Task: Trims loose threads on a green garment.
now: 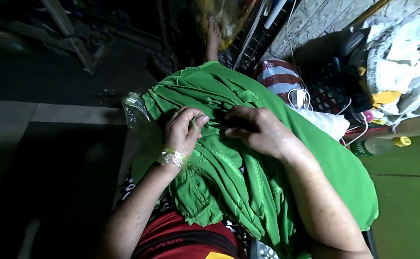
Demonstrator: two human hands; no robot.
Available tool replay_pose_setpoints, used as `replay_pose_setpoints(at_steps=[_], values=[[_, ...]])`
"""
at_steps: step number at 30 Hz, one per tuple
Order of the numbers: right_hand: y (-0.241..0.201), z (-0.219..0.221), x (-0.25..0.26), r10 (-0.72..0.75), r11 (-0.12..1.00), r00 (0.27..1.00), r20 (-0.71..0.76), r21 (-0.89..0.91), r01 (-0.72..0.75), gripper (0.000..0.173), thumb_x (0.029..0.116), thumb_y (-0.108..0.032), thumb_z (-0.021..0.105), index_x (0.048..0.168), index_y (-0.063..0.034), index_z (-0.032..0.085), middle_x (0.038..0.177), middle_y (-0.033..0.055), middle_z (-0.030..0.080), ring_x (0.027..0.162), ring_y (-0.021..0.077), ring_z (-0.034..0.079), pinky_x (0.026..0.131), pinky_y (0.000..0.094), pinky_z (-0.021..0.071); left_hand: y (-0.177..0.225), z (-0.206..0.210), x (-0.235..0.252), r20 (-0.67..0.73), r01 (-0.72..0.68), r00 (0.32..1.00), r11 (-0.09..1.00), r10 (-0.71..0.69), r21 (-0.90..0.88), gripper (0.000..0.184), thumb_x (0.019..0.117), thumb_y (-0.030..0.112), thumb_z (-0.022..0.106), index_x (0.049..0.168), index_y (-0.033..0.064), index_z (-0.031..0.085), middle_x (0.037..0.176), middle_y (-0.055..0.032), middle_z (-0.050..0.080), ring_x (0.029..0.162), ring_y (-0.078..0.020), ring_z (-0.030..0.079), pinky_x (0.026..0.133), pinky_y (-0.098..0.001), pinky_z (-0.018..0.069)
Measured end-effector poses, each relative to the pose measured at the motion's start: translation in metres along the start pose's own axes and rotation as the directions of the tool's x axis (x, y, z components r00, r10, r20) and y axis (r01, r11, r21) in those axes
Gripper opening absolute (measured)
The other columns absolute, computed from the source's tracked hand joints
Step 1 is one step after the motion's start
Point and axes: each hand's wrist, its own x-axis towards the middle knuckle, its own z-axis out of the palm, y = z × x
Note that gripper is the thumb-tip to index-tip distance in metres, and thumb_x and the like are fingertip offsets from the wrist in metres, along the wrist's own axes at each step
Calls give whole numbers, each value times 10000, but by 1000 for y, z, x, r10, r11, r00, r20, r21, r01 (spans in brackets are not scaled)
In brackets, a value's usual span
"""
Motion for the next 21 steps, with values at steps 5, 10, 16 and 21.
replay_pose_setpoints(at_steps=[5, 10, 16, 21], values=[[-3, 19, 5, -72, 994, 990, -121, -90, 62, 174, 916, -138, 696, 1068, -60, 731, 884, 113, 719, 815, 292, 706, 696, 548, 545, -4, 7, -1, -75, -40, 997, 998, 36, -54, 202, 1017, 167, 608, 1006, -20, 684, 910, -57, 600, 682, 17, 526, 623, -109, 449], [-10, 22, 1, -96, 986, 984, -152, -147, 74, 140, 887, -94, 727, 1025, -75, 730, 827, 100, 695, 743, 282, 688, 614, 514, 528, -6, 8, -1, -100, -52, 994, 999, 51, -13, 202, 1007, 176, 620, 999, -12, 695, 899, -58, 601, 711, -16, 527, 660, -138, 442], [-5, 30, 4, -97, 986, 978, -184, -152, 69, 108, 928, -113, 691, 1025, -78, 722, 826, 102, 699, 759, 298, 696, 619, 530, 521, -9, 7, -1, -97, -61, 994, 998, 58, -26, 215, 1023, 193, 600, 994, 0, 688, 873, -47, 600, 659, -5, 515, 619, -129, 440], [-2, 27, 4, -61, 996, 979, -193, -82, 46, 128, 959, -122, 675, 1062, -52, 707, 816, 110, 691, 731, 287, 685, 633, 523, 540, -7, -1, -1, -63, 32, 997, 985, -43, -167, 207, 1055, 202, 543, 1040, 24, 647, 783, 41, 565, 615, 52, 511, 587, -100, 447]])
